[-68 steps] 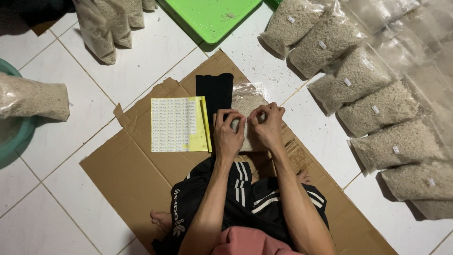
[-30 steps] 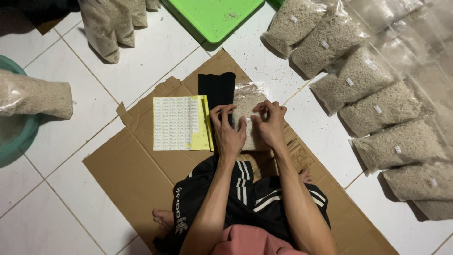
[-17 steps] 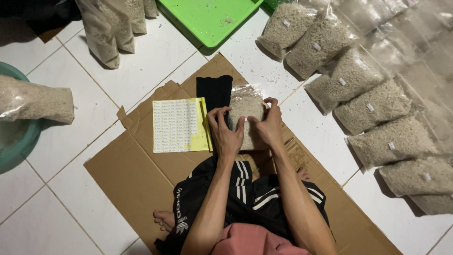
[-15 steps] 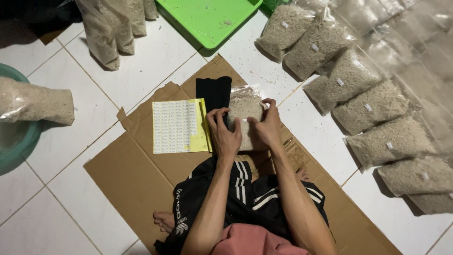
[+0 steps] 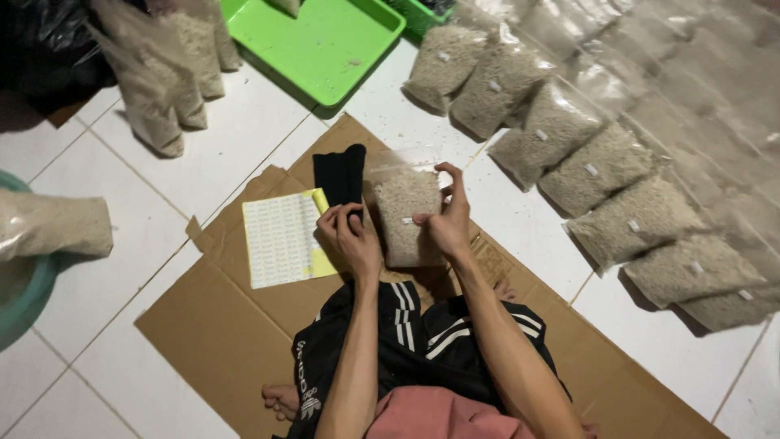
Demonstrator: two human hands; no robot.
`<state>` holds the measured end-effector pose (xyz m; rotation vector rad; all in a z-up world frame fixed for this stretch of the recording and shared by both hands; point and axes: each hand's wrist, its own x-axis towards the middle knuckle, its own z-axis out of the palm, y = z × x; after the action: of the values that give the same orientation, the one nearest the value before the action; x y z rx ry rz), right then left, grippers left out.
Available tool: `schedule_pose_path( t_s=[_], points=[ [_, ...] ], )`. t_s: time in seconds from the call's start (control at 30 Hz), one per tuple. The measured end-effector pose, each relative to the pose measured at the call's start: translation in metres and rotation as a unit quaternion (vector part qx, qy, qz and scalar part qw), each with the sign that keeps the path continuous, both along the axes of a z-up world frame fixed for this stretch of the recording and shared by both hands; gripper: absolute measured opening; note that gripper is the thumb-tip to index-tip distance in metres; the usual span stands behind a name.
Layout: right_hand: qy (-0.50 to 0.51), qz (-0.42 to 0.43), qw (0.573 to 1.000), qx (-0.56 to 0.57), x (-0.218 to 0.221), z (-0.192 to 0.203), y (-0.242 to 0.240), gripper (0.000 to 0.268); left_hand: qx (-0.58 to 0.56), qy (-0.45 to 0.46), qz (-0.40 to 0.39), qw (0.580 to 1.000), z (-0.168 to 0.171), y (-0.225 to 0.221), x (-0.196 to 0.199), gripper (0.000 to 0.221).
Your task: The person rubs a plastic bag containing light-colored granules with a black cloth, removes a sticker from a sheet, and applies it to the bag.
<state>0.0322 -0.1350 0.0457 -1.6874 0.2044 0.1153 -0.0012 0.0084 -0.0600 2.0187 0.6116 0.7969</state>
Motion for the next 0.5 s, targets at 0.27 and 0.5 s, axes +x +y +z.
schedule_pose_path(
  t_s=[0.27, 0.5],
  points=[
    [-0.164, -0.301, 0.938, 0.055, 0.024, -0.014, -0.095, 0.115, 0.077, 0.065, -0.041, 0.994, 0.031, -0.008, -0.012, 0.026],
    [-0.162, -0.397, 0.903, -0.003, 0.046, -0.063, -0.212, 0.087, 0.044, 0.084, -0.031, 0.995, 0.031, -0.012, -0.009, 0.035]
  ],
)
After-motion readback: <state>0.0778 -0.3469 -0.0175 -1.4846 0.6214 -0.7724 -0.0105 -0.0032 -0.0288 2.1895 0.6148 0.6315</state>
